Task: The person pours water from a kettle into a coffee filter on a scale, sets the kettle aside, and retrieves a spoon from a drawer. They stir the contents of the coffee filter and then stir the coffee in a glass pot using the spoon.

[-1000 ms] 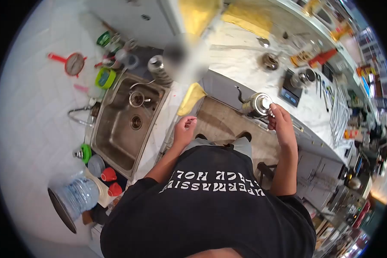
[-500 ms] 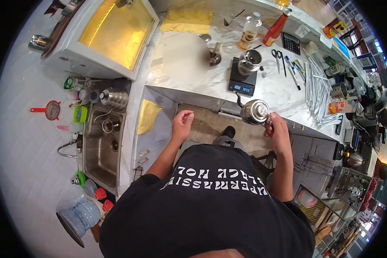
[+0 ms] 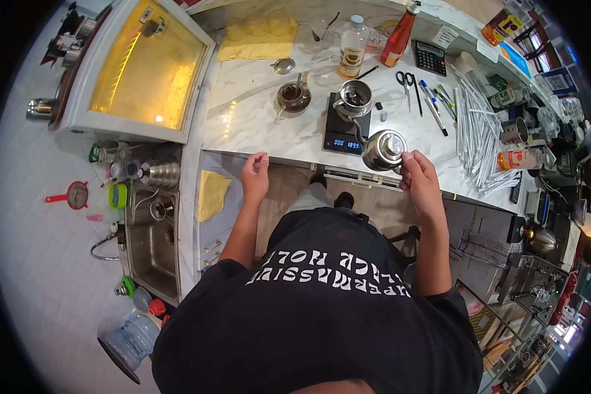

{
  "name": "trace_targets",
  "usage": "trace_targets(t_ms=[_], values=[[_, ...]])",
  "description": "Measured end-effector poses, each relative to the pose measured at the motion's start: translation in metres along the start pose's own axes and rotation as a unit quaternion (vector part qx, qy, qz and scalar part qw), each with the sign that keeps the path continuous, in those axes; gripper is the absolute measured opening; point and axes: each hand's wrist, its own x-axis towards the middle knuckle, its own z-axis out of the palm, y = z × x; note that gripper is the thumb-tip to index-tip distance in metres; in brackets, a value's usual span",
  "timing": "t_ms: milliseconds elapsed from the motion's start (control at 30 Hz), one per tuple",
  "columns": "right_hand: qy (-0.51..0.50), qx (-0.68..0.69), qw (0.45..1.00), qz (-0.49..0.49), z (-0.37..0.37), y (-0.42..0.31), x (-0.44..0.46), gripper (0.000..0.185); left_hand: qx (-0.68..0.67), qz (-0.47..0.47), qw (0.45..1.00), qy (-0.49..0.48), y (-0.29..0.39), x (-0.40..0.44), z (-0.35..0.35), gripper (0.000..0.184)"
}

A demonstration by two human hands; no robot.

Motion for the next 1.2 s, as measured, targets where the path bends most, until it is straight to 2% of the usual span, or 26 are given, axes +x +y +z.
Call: trace_targets(t_ms=[200, 300, 400, 500, 600, 700, 900, 1200], values=[[0.051, -0.030, 0.998, -0.024, 0.004, -0.012, 0.025, 0.031, 0.088, 0.005, 0.995, -0.039, 0.031, 0.054, 0.018, 0.024], [0.071, -0.040, 0.996, -0.029, 0.002, -0.013, 0.040, 0.030, 0.113, 0.044, 0.991, -0.064, 0.022, 0.080, 0.031, 0.021], [0.095, -0.052, 0.994, -0.033, 0.004, -0.018, 0.054, 0.031, 0.220, 0.223, 0.948, -0.059, 0.011, 0.097, 0.039, 0.016], [0.118, -0.077, 0.990, -0.033, 0.005, -0.017, 0.059, 0.032, 0.248, 0.248, 0.934, -0.065, 0.004, 0.103, 0.044, 0.025], [0.141, -0.124, 0.980, -0.060, 0.003, -0.013, 0.069, 0.032, 0.304, 0.216, 0.927, -0.042, 0.004, 0.100, 0.050, 0.040], [0.156, -0.159, 0.973, -0.055, -0.003, -0.008, 0.073, 0.032, 0.328, 0.235, 0.913, -0.060, -0.005, 0.103, 0.049, 0.054], [0.181, -0.185, 0.965, -0.043, 0.000, -0.013, 0.074, 0.035, 0.352, 0.279, 0.893, -0.015, -0.010, 0.098, 0.051, 0.069], [0.199, -0.254, 0.944, -0.073, 0.018, -0.035, 0.068, 0.037, 0.377, 0.267, 0.887, -0.017, -0.010, 0.100, 0.052, 0.073]])
